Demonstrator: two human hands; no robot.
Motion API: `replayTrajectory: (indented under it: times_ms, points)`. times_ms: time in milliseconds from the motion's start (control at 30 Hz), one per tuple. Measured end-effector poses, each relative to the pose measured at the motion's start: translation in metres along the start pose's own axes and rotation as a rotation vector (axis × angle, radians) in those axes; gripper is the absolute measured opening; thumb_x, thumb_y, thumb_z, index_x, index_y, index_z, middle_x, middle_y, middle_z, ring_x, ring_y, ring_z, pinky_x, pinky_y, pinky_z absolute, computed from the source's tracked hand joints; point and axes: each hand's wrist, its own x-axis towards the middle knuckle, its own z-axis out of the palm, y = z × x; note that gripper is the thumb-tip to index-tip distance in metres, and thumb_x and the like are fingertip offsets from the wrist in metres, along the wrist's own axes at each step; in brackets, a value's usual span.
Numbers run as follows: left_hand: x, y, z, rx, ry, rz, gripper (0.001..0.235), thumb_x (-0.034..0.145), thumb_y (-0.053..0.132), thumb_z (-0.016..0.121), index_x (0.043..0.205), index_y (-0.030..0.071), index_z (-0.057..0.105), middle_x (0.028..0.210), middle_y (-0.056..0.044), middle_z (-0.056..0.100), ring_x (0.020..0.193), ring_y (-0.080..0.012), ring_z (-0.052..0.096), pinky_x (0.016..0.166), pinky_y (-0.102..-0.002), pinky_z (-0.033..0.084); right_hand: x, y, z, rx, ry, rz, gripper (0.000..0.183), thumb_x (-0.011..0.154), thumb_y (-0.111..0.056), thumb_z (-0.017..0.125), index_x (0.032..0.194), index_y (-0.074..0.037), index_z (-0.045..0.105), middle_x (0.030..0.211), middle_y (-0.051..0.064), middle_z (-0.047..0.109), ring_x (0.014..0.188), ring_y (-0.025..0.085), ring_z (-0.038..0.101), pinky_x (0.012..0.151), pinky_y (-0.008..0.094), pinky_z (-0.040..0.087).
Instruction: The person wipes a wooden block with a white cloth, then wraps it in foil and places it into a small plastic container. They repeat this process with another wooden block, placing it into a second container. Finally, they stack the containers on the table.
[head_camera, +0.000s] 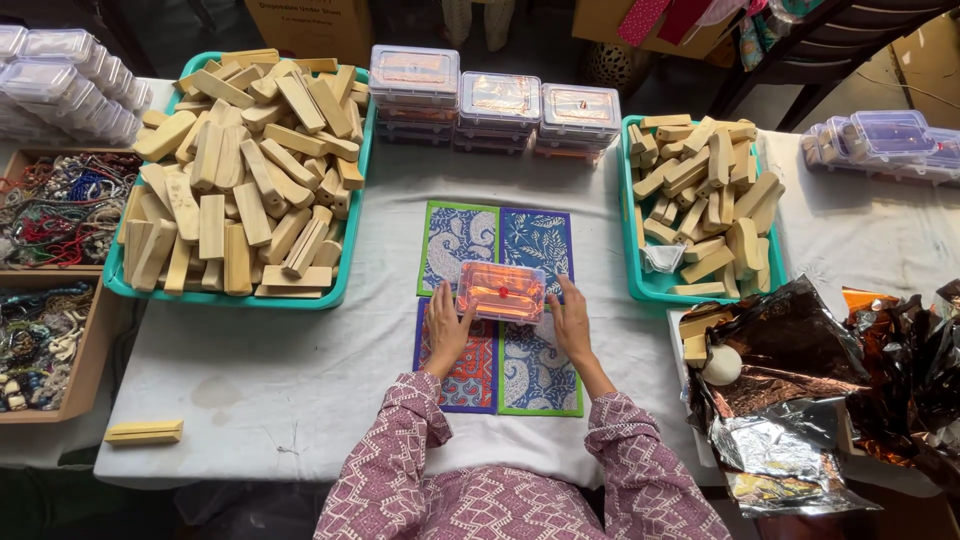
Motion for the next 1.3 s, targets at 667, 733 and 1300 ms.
replayTrajectory:
  times_ms: [667, 733, 1300]
  points:
    - [-0.050, 0.028, -0.034, 0.186, 0.126, 0.248, 0.083, 0.097, 0.044, 0.065, 0.162, 0.015, 0.022, 0.158, -0.014, 0.039, 0.136, -0.0292, 0.048, 0.118, -0.052, 0.031, 0.082, 0.222, -0.088, -0.301, 0.120, 0.180, 0.042, 0.099, -0.031, 0.062, 0.139, -0.018, 0.063, 0.144, 0.009, 0.058, 0.139, 0.033, 0.045, 0.130, 0.045, 0.029]
    - [-0.050, 0.027, -0.033, 0.185, 0.129, 0.251, 0.081, 0.098, 0.043, 0.064, 0.162, 0.015, 0.022, 0.158, -0.014, 0.039, 0.136, -0.0290, 0.049, 0.118, -0.053, 0.031, 0.089, 0.180, -0.100, -0.430, -0.027, 0.362, 0.038, 0.092, -0.029, 0.067, 0.127, -0.017, 0.075, 0.161, 0.009, 0.046, 0.153, 0.039, 0.033, 0.125, 0.052, 0.026]
    - [-0.023, 0.023, -0.050, 0.298, 0.148, 0.631, 0.048, 0.090, 0.017, 0.066, 0.138, 0.018, 0.059, 0.147, -0.005, 0.055, 0.135, -0.0244, 0.056, 0.115, -0.041, 0.045, 0.050, -0.060, -0.069, -0.043, 0.348, -0.096, 0.022, 0.093, -0.004, 0.074, 0.113, -0.005, 0.064, 0.106, 0.013, 0.069, 0.095, 0.030, 0.071, 0.080, 0.040, 0.056]
